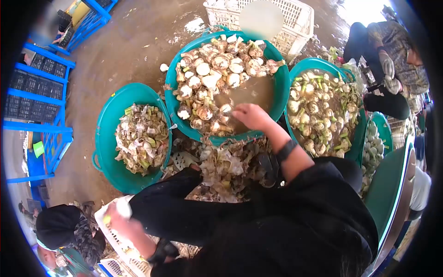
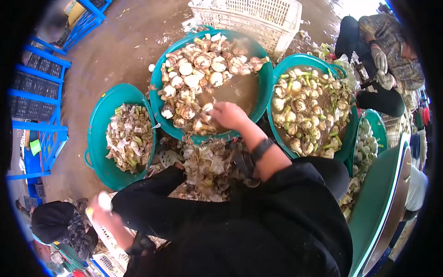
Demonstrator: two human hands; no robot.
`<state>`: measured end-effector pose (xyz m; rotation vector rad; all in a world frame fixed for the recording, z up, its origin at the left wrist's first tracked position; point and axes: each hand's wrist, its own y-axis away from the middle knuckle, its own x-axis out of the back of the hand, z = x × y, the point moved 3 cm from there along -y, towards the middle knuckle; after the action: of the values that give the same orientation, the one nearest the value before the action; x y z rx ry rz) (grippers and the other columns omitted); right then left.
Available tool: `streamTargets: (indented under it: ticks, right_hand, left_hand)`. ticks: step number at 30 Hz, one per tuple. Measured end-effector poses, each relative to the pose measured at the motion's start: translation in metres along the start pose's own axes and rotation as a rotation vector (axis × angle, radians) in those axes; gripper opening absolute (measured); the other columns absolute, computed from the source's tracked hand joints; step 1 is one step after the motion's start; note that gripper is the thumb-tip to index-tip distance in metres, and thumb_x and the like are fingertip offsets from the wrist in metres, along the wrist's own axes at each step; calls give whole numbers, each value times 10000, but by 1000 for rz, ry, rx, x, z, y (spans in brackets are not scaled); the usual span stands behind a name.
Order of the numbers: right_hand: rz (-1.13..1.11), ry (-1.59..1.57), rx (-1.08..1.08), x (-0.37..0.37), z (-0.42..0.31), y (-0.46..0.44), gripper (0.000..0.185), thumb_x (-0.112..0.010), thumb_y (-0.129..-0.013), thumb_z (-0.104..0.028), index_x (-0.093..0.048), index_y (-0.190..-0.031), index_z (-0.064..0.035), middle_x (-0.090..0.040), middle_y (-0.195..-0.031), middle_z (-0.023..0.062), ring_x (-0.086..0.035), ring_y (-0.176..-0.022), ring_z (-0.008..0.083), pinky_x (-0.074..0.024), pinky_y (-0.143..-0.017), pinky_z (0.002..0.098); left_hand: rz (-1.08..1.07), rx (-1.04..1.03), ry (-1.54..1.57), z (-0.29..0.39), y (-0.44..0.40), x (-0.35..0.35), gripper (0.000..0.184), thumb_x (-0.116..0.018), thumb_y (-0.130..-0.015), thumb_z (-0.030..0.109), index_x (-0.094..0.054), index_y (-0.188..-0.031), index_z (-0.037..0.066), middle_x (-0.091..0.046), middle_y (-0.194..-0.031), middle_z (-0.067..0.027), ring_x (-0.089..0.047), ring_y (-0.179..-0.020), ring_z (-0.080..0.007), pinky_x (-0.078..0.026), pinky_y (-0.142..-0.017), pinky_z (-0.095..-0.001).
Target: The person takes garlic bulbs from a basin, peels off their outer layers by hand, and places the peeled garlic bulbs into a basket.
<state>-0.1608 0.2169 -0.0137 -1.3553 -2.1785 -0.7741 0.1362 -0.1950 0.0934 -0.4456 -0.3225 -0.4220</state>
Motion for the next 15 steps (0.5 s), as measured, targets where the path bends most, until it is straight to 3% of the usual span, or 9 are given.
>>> streamTargets:
  ticks: [1,2,4,6,8,10,11,13,15]
  right_hand:
    - [-1,26,-88,-7,18,-30,397,-541,-779,-354,-548,-1074,-89,-576,-1012,185,-541,-949,339,-436,-812,383]
    - [-6,30,-81,-21,34,-57,397,-541,-779,-354,-548,-1074,-89,-576,-1012,185,-541,-949,339,-436,-812,383]
    - [16,167,-29,-55,61,-104,542,-627,-699,-372,-505,-1134,-72,-563,-1063,179,-533,-990,322,-424,-845,367]
    - [-274,51,13,-99,81,-132,701,-705,-603,-401,-471,-1175,-69,-553,-1100,162,-525,-1018,305,-404,-881,357]
    - [-271,4,76,-124,94,-134,789,-742,-539,-446,-471,-1170,-57,-562,-1089,159,-520,-1032,300,-405,-876,372]
    - [-503,92,-39,-117,82,-117,695,-733,-600,-387,-476,-1160,-65,-577,-1068,130,-556,-972,272,-450,-806,352]
    - [-505,91,-42,-109,77,-113,695,-733,-600,-387,-476,-1160,-65,-577,-1068,130,-556,-972,272,-450,-806,352]
    - [-731,-498,-179,-87,67,-91,578,-726,-655,-231,-476,-1151,-74,-592,-1018,73,-585,-869,205,-483,-690,307]
    - [-606,-896,-136,-52,19,-44,500,-709,-638,-44,-488,-1085,-72,-594,-949,39,-573,-759,128,-481,-604,265]
  left_hand:
    - [255,251,-117,18,-10,31,298,-615,-760,107,-536,-1003,-47,-563,-934,-118,-546,-808,-189,-465,-733,-302]
    - [266,-117,-703,2,-17,73,410,-696,-699,102,-509,-1037,-34,-535,-979,-119,-520,-867,-204,-452,-764,-323]
    - [343,21,-858,41,2,76,437,-695,-709,148,-494,-1077,25,-525,-1005,-144,-515,-897,-224,-435,-806,-333]
    - [403,128,-187,30,10,62,409,-660,-741,138,-485,-1097,41,-526,-1035,-139,-513,-906,-231,-418,-820,-331]
    - [345,-1,-340,15,10,36,327,-567,-779,65,-499,-1099,81,-536,-1034,-96,-525,-911,-187,-424,-801,-331]
    - [182,53,-225,19,16,-29,340,-550,-764,30,-478,-1096,48,-513,-967,-77,-475,-927,-169,-377,-846,-296]
    - [83,57,-174,44,22,-74,260,-547,-754,-9,-490,-1008,-11,-477,-1070,-99,-456,-977,-201,-346,-884,-325]
    - [-172,24,-23,62,39,-148,322,-614,-727,67,-496,-1015,-14,-472,-1051,-94,-455,-990,-182,-407,-819,-294]
    - [-527,-128,-33,82,70,-215,518,-688,-705,179,-447,-1123,-8,-464,-1071,-110,-460,-981,-219,-406,-819,-318]
